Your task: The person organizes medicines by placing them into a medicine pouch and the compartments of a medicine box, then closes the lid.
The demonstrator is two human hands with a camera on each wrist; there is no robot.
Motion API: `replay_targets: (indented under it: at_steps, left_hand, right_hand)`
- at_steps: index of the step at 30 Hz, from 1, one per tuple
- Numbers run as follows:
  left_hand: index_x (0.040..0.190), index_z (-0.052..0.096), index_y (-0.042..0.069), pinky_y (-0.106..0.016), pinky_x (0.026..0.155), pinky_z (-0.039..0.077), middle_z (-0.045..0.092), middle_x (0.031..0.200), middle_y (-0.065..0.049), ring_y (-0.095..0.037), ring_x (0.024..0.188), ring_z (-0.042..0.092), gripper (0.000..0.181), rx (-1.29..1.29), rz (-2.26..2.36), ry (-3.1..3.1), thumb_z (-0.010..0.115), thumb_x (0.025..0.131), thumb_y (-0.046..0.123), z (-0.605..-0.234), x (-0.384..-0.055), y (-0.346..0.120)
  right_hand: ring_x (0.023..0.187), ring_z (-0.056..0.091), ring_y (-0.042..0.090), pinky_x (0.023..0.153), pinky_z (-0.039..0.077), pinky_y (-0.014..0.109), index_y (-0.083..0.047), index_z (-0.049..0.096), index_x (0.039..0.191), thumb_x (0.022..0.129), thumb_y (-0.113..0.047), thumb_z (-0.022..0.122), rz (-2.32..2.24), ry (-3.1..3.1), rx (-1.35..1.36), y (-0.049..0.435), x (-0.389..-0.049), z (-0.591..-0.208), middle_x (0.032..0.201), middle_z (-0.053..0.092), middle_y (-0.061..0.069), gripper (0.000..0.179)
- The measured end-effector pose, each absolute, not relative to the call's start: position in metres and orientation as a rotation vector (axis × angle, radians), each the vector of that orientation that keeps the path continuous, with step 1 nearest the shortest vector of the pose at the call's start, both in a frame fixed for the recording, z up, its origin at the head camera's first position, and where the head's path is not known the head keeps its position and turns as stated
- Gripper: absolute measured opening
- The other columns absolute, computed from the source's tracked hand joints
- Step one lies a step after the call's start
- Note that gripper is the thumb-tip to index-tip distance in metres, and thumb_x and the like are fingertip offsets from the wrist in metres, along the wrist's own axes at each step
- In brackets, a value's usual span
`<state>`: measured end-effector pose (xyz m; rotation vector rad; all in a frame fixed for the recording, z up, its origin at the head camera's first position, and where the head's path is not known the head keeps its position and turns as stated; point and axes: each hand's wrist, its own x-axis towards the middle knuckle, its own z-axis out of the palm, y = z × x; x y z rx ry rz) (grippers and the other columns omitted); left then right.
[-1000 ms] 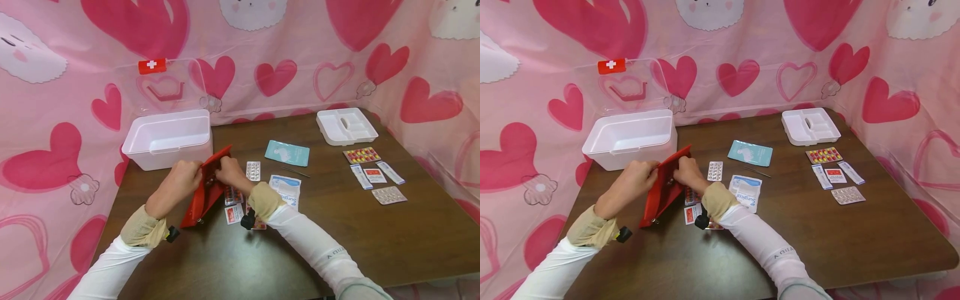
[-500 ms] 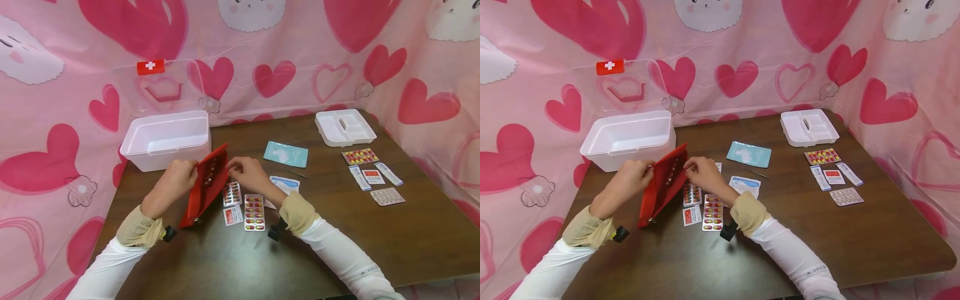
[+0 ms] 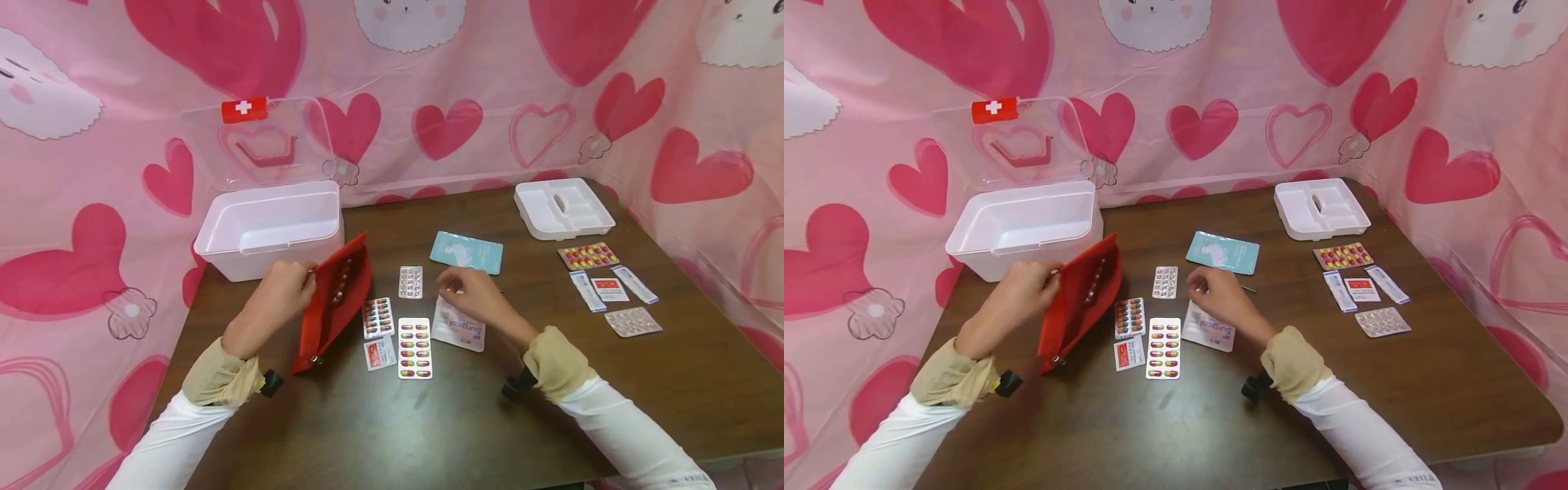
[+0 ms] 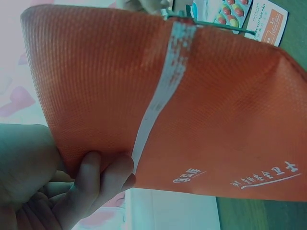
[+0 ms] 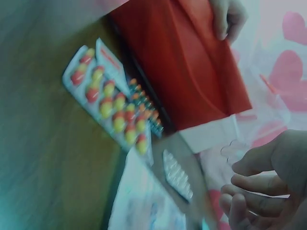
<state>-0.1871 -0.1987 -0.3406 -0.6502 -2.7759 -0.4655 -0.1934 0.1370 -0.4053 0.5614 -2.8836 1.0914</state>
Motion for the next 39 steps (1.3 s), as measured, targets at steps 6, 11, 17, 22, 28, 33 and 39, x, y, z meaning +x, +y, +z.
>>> replay_targets:
  at_steps: [6,11,17,22,28,33,39]
  left_hand:
    - [0.085,0.070,-0.003,-0.030,0.051,0.046,0.067,0.066,-0.011,-0.020,0.054,0.053,0.016,-0.648,-0.473,-2.782,0.054,0.086,-0.005,-0.340,-0.186,-0.198]
    - [0.087,0.070,-0.003,-0.031,0.050,0.048,0.069,0.070,-0.014,-0.020,0.054,0.055,0.015,-0.640,-0.478,-2.786,0.055,0.086,-0.005,-0.340,-0.184,-0.198]
    - [0.088,0.070,-0.004,-0.030,0.050,0.049,0.071,0.073,-0.015,-0.019,0.054,0.056,0.015,-0.643,-0.484,-2.786,0.055,0.086,-0.005,-0.340,-0.184,-0.199]
    - [0.090,0.071,-0.004,-0.031,0.051,0.052,0.072,0.076,-0.016,-0.020,0.056,0.059,0.016,-0.643,-0.503,-2.787,0.055,0.087,-0.004,-0.341,-0.185,-0.200]
    - [0.089,0.070,-0.004,-0.031,0.051,0.051,0.070,0.071,-0.014,-0.019,0.054,0.057,0.015,-0.645,-0.501,-2.788,0.055,0.087,-0.004,-0.342,-0.185,-0.200]
    - [0.091,0.070,-0.003,-0.030,0.050,0.051,0.069,0.072,-0.014,-0.018,0.054,0.057,0.015,-0.640,-0.499,-2.806,0.056,0.088,-0.003,-0.342,-0.184,-0.199]
    - [0.089,0.070,-0.003,-0.030,0.050,0.050,0.067,0.069,-0.013,-0.018,0.054,0.055,0.014,-0.649,-0.496,-2.795,0.056,0.086,-0.005,-0.342,-0.184,-0.199]
  right_hand:
    - [0.099,0.066,0.032,0.089,0.055,0.048,0.000,0.069,0.117,0.088,-0.010,0.071,1.005,-2.997,0.541,0.154,-0.187,-0.416,0.111,0.071,0.016,0.031]
    - [0.113,0.062,0.039,0.100,0.048,0.055,0.003,0.065,0.123,0.085,-0.013,0.075,0.838,-3.082,0.559,0.162,-0.185,-0.422,0.120,0.069,0.020,0.042]
    - [0.123,0.049,0.041,0.104,0.044,0.057,0.003,0.057,0.134,0.081,-0.024,0.082,0.630,-3.203,0.521,0.168,-0.182,-0.429,0.132,0.059,0.024,0.064]
    - [0.117,0.041,0.039,0.097,0.048,0.052,0.003,0.055,0.136,0.077,-0.026,0.085,0.548,-3.199,0.511,0.167,-0.181,-0.433,0.130,0.056,0.026,0.073]
    - [0.111,0.037,0.039,0.088,0.039,0.050,0.003,0.058,0.135,0.072,-0.022,0.088,0.631,-3.160,0.470,0.165,-0.180,-0.437,0.121,0.054,0.025,0.074]
    - [0.108,0.044,0.037,0.093,0.045,0.050,0.000,0.056,0.137,0.075,-0.013,0.086,0.764,-3.100,0.437,0.166,-0.176,-0.441,0.122,0.048,0.025,0.071]
    - [0.117,0.054,0.042,0.102,0.046,0.059,-0.007,0.045,0.146,0.080,-0.009,0.081,1.035,-2.980,0.311,0.172,-0.173,-0.444,0.139,0.049,0.027,0.075]
